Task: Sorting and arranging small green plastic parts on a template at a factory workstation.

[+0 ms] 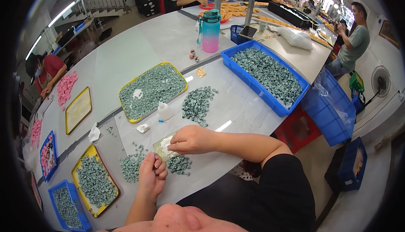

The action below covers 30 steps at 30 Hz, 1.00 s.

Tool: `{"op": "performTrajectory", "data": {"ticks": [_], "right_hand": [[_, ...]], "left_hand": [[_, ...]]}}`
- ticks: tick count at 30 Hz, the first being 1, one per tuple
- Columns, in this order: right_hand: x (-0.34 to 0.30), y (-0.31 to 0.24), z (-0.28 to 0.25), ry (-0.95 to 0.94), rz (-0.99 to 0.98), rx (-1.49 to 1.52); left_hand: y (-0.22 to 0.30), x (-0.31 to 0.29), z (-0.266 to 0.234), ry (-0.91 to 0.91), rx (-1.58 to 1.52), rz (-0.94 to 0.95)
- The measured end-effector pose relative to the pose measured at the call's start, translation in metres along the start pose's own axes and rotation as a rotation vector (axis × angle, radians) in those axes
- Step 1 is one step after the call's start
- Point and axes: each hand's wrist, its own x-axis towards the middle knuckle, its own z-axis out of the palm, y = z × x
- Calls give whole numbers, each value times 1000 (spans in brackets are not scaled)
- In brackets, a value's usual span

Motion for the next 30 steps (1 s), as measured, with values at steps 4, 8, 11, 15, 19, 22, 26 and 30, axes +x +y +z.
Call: {"op": "performTrajectory", "data": {"ticks": [4,8,11,15,19,22,26,30], "right_hand": [[1,3,2,8,-11,-14],[3,2,4,22,-17,-16],[4,2,4,9,-16,-25],[8,-1,4,-3,-21,-26],[11,-4,7,3,-11,-20],[12,-4,9,-10,-21,-33],[13,-4,11,-5,-17,-34],[12,-3,10,-14,-14,-29]], "left_hand": [[2,-1,1,10,53,-20],[3,0,-2,11,52,-27],[3,-1,-4,4,42,-18],[5,-4,-5,4,25,-21],[7,-7,-9,-15,4,-24],[8,-8,-11,-13,-7,-20],[9,-8,-12,-12,-27,-25],[9,-6,-12,-12,-12,-38]]}}
